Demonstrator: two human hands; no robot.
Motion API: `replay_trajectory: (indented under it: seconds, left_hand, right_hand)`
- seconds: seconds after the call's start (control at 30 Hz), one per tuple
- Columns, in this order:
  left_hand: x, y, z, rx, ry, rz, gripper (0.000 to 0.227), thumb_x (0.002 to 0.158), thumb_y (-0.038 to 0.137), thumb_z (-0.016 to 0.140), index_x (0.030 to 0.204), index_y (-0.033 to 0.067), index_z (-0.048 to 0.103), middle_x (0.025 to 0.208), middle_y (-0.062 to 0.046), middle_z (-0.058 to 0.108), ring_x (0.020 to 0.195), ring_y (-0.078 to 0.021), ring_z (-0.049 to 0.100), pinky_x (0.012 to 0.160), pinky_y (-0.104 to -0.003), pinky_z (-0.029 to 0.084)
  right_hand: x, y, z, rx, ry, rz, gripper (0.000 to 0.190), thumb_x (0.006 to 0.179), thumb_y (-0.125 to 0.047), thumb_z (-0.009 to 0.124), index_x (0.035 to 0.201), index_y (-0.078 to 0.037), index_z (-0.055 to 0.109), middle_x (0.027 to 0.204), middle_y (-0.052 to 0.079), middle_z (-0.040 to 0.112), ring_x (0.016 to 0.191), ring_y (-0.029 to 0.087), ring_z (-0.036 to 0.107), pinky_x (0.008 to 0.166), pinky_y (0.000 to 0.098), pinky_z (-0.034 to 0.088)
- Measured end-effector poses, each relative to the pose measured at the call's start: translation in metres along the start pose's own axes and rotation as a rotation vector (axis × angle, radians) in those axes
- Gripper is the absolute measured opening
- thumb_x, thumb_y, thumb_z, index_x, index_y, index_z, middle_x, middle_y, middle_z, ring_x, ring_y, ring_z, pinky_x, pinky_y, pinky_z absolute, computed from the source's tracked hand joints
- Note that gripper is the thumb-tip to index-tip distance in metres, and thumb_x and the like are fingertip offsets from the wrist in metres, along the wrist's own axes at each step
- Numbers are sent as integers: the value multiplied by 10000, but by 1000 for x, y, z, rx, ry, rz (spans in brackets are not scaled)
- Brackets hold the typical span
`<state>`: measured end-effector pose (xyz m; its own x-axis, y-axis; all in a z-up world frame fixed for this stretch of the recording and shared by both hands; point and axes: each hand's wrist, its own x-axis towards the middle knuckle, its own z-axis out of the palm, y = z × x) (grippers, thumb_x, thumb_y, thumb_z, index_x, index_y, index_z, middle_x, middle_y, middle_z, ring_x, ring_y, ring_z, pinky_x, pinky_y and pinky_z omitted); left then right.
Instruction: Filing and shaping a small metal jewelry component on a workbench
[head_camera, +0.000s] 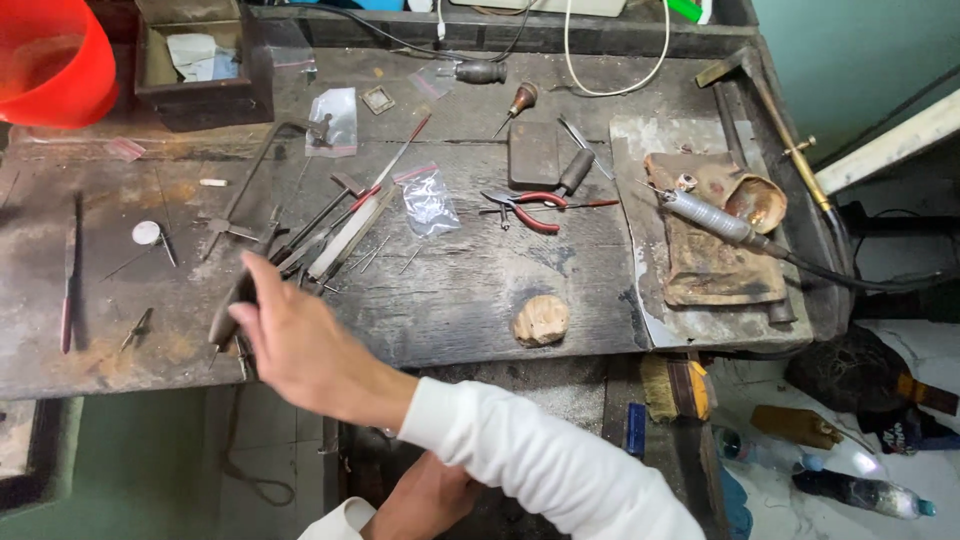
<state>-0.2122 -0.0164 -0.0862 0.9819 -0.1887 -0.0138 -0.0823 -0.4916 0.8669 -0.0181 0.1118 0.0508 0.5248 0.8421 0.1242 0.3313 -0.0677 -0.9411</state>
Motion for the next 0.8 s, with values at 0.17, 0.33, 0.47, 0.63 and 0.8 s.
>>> replay_trajectory:
  seconds: [0.17, 0.33, 0.47, 0.63, 0.8]
  left_hand:
    - [73, -15, -59, 43, -21, -39, 403, 922, 149, 715, 1313, 107, 626, 1142, -290, 674, 968, -483, 652, 779, -507, 500]
    - [76, -7, -71, -28, -123, 3, 197, 1026, 101, 640, 929, 64, 473, 795, -144, 607, 707, -381, 602, 613, -417, 417]
    - [76, -9, -69, 27, -110, 16, 186, 1020, 118, 653, 942, 69, 491, 820, -136, 604, 738, -382, 602, 624, -435, 430]
    - [77, -13, -70, -8, -169, -81, 149, 1031, 173, 597, 1160, 100, 576, 834, -193, 622, 785, -405, 619, 639, -474, 446]
    - [77, -29, -61, 13, -197, -87, 209, 1021, 167, 611, 1224, 153, 566, 853, -212, 631, 746, -420, 621, 602, -482, 454]
  right_hand:
    - [7, 50, -47, -267, 70, -107, 504, 766, 93, 502, 1270, 68, 492, 951, 264, 671, 853, 457, 657, 800, 536, 480]
    - [24, 93, -93, -769, 176, -132, 390, 769, 146, 472, 1084, -7, 643, 951, 195, 657, 926, 431, 624, 775, 528, 515]
    - [67, 97, -94, -836, 22, -524, 288, 656, 169, 589, 875, -13, 546, 858, 129, 586, 824, 353, 562, 689, 475, 469]
    - [114, 120, -61, -1161, -262, -575, 109, 830, -67, 673, 779, -150, 722, 802, 10, 698, 858, 274, 687, 827, 518, 581]
    - [116, 120, -54, -1266, -216, -646, 66, 803, -134, 725, 802, -196, 703, 778, 10, 730, 810, 269, 692, 682, 453, 536]
